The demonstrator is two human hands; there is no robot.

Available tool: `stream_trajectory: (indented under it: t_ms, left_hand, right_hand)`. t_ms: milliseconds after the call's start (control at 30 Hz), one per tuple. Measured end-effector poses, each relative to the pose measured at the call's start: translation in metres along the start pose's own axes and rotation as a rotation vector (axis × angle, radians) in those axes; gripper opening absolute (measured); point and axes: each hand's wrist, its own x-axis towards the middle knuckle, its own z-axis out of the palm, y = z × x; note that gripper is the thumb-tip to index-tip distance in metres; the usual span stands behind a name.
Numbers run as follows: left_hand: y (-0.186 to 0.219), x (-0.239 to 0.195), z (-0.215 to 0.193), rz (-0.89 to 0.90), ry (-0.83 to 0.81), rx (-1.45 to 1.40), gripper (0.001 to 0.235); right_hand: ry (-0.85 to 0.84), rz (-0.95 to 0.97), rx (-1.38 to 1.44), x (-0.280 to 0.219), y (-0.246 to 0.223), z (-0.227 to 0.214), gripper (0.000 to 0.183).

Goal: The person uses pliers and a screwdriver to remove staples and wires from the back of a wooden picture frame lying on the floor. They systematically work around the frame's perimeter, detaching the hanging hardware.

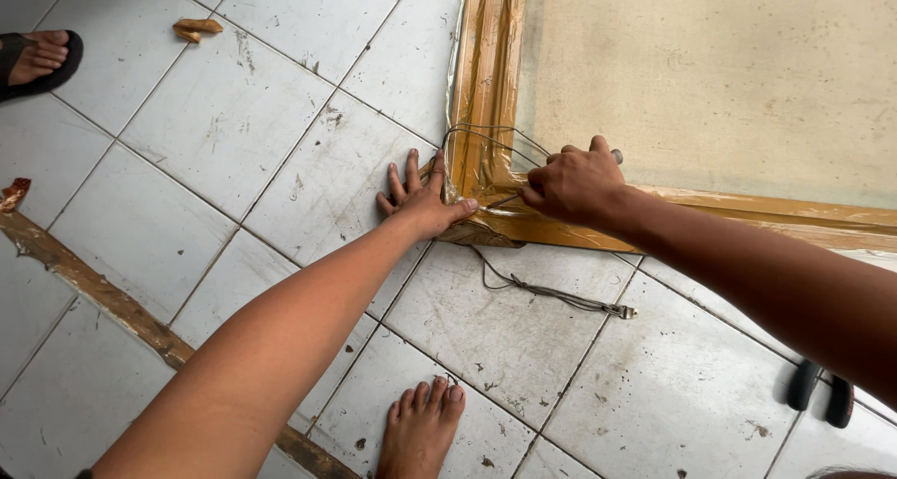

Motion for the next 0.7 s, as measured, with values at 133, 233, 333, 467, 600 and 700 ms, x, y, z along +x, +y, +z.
stream_trajectory:
  t_ms: [133, 233, 333, 467, 600, 700]
  left_hand:
    - [0.0, 0.002, 0.001, 0.001, -0.001, -0.006, 0.113]
    - [-0.002, 0.001, 0.001, -0.003, 0.004, -0.015, 0.112]
    - [-0.005, 0.0, 0.004, 0.008, -0.008, -0.007, 0.114]
    - [0.001, -0.005, -0.002, 0.014, -0.004, -0.023, 0.113]
    - [-0.002, -0.002, 0.0, 0.004, -0.01, -0.013, 0.112]
    - [0.0, -0.006, -0.001, 0.002, -0.009, -0.019, 0.112]
  right_hand:
    - [-0.091, 0.002, 0.062, 0.002, 0.006, 0.006, 0.066]
    - [-0.069, -0.049, 0.017, -0.004, 0.005, -0.005, 0.068]
    - [-0.15, -0.035, 0.04, -0.009, 0.0, -0.018, 0.074]
    - [-0.171, 0.24, 0.965, 0.0, -0.023, -0.021, 0.062]
    - [-0.107, 0.29, 1.639, -0.004, -0.022, -0.056, 0.075]
    - [-0.14, 0.309, 1.56, -0.003, 0.016, -0.04, 0.079]
